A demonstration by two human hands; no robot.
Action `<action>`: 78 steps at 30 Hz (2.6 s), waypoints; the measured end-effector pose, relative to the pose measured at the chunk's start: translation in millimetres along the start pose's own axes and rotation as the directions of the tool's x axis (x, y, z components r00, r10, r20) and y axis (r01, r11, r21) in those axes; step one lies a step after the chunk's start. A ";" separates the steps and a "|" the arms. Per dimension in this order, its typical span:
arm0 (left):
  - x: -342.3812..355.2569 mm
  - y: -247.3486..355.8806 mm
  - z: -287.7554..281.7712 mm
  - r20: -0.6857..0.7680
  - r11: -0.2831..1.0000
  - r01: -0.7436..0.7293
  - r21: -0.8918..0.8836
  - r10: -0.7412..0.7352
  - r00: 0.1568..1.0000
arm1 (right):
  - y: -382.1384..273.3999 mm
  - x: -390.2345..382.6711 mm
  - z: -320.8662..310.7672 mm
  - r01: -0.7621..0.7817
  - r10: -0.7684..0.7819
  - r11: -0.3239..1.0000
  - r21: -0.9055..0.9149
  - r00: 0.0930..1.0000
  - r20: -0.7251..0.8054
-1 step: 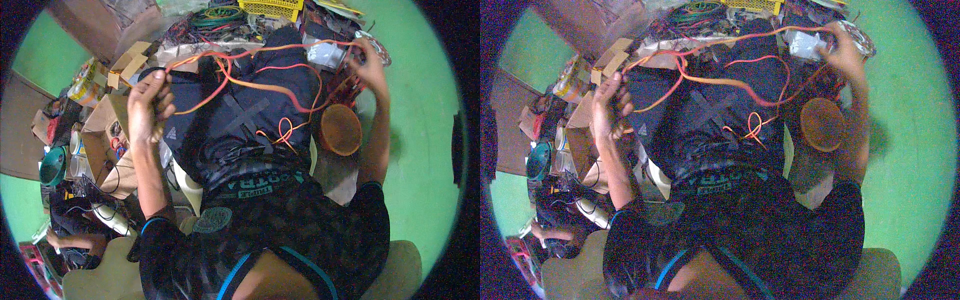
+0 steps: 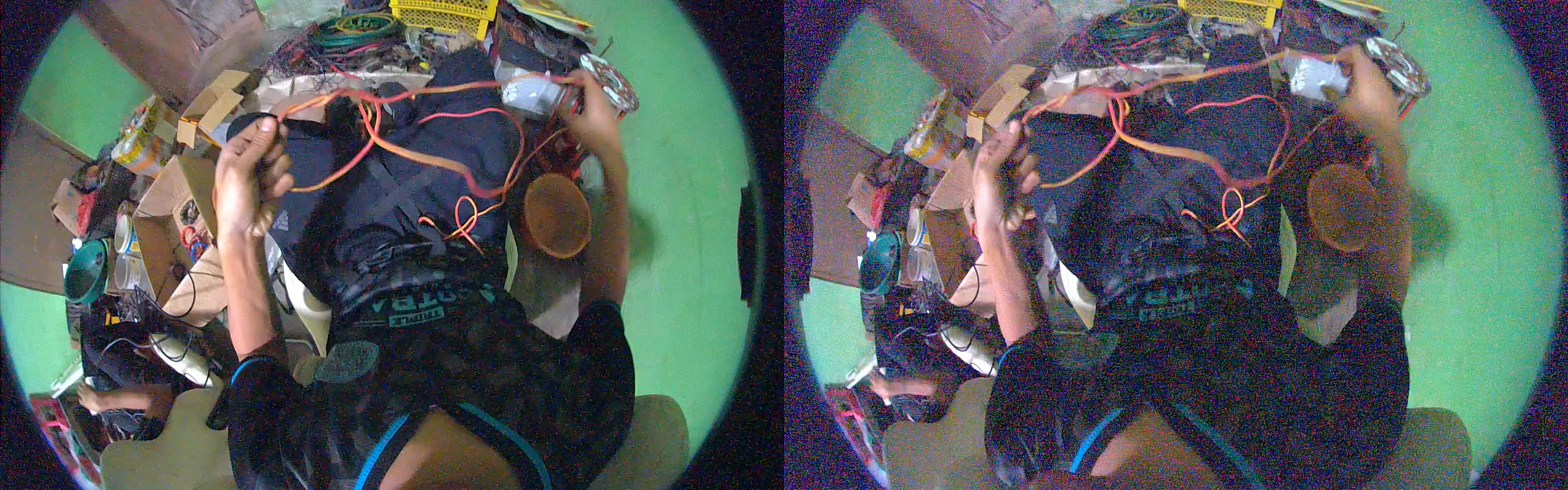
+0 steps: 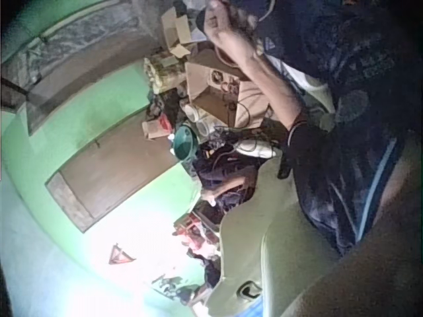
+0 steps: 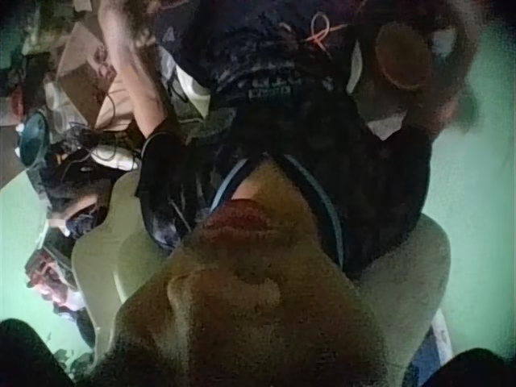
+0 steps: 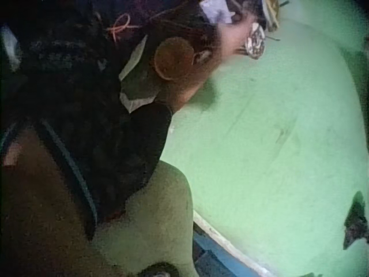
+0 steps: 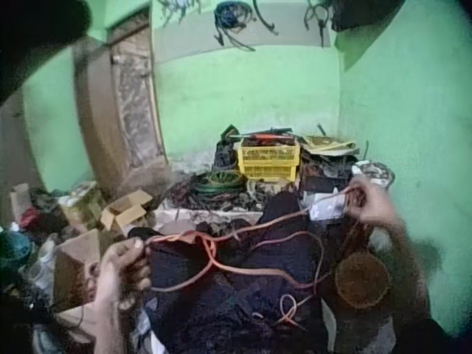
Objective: The person sits on the floor in a cluttered room and works on a bundle of wires. They untangle and separate red and orange wires, then twist them together by hand. The person continues to manipulate the wires, organizing them and preparing them for connection.
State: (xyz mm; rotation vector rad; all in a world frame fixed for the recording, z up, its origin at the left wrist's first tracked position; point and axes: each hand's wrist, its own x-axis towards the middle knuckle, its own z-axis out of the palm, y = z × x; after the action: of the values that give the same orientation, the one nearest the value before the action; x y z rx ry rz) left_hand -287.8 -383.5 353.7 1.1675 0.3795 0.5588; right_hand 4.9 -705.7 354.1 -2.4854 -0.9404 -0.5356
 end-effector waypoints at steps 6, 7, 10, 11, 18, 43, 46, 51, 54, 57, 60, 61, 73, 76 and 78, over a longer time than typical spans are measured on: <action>-4.8 -13.2 11.8 -0.020 0.996 0.036 -0.083 -0.038 0.999 | -116.6 -57.8 -0.9 0.012 0.057 0.972 0.236 0.958 -0.282; -5.4 -14.2 13.6 -0.028 0.995 0.032 -0.090 -0.035 0.999 | -140.8 -74.3 -1.4 -0.002 0.064 0.918 0.397 0.988 -0.142; -4.0 -15.4 17.5 0.017 0.992 0.025 -0.122 -0.023 1.000 | -180.0 -92.1 30.0 0.286 -0.316 0.804 0.522 0.948 -0.032; -4.5 -15.9 19.2 0.011 0.992 0.032 -0.123 -0.031 0.999 | -191.6 -90.6 43.6 0.189 -0.263 0.868 0.460 0.959 0.102; 8.4 -24.7 14.3 -0.211 0.997 -0.077 -0.033 0.068 0.975 | -170.6 -86.4 52.6 -0.152 -0.280 0.329 0.932 0.927 0.250; -19.2 -7.0 12.5 -0.247 0.990 -0.143 0.004 0.139 0.959 | -163.0 -59.1 32.0 0.367 -0.299 0.823 0.433 0.929 -0.218; -19.3 -10.4 11.4 -0.090 0.989 -0.132 -0.073 0.125 0.988 | -198.2 -65.5 60.8 0.329 -0.304 0.881 0.340 0.944 -0.127; -14.3 -12.1 17.5 -0.194 0.987 -0.158 -0.031 0.149 0.970 | -186.0 -67.8 68.5 0.092 -0.342 0.707 0.701 0.913 0.224; 9.6 -26.8 -10.7 -0.175 0.987 -0.159 -0.029 0.152 0.973 | -157.9 -69.7 23.7 -0.131 0.155 0.411 0.902 0.985 0.072; 29.5 -37.1 -36.0 -0.255 0.990 -0.139 -0.013 0.131 0.958 | -91.8 -58.0 -30.5 0.253 0.655 0.044 0.967 0.724 -0.219; 31.2 -36.5 -48.4 -0.232 0.985 -0.167 -0.050 0.151 0.961 | -20.6 -64.4 -56.9 0.482 0.545 0.017 0.876 0.730 -0.412; 30.0 -34.3 -50.2 -0.254 0.983 -0.180 -0.043 0.163 0.953 | 8.6 -70.6 -63.7 0.512 0.582 0.042 0.858 0.685 -0.437; -8.9 -7.0 -4.7 -0.175 0.977 -0.189 -0.098 0.170 0.970 | -103.5 -46.9 9.8 -0.026 0.214 0.949 0.314 0.786 -0.580; -15.7 -11.6 9.3 -0.166 0.978 -0.173 -0.119 0.152 0.974 | -191.6 -81.5 26.4 0.290 -0.296 0.803 0.521 0.952 -0.075; -14.4 -14.6 14.3 -0.117 0.978 -0.123 -0.171 0.104 0.988 | -220.9 -92.4 54.8 0.285 -0.345 0.887 0.363 0.932 0.114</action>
State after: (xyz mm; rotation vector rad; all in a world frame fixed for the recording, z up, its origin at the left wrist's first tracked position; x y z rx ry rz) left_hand -288.4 -406.9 345.0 0.9941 0.3485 0.7428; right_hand -200.7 -576.0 318.8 -2.0999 -1.3955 -0.2238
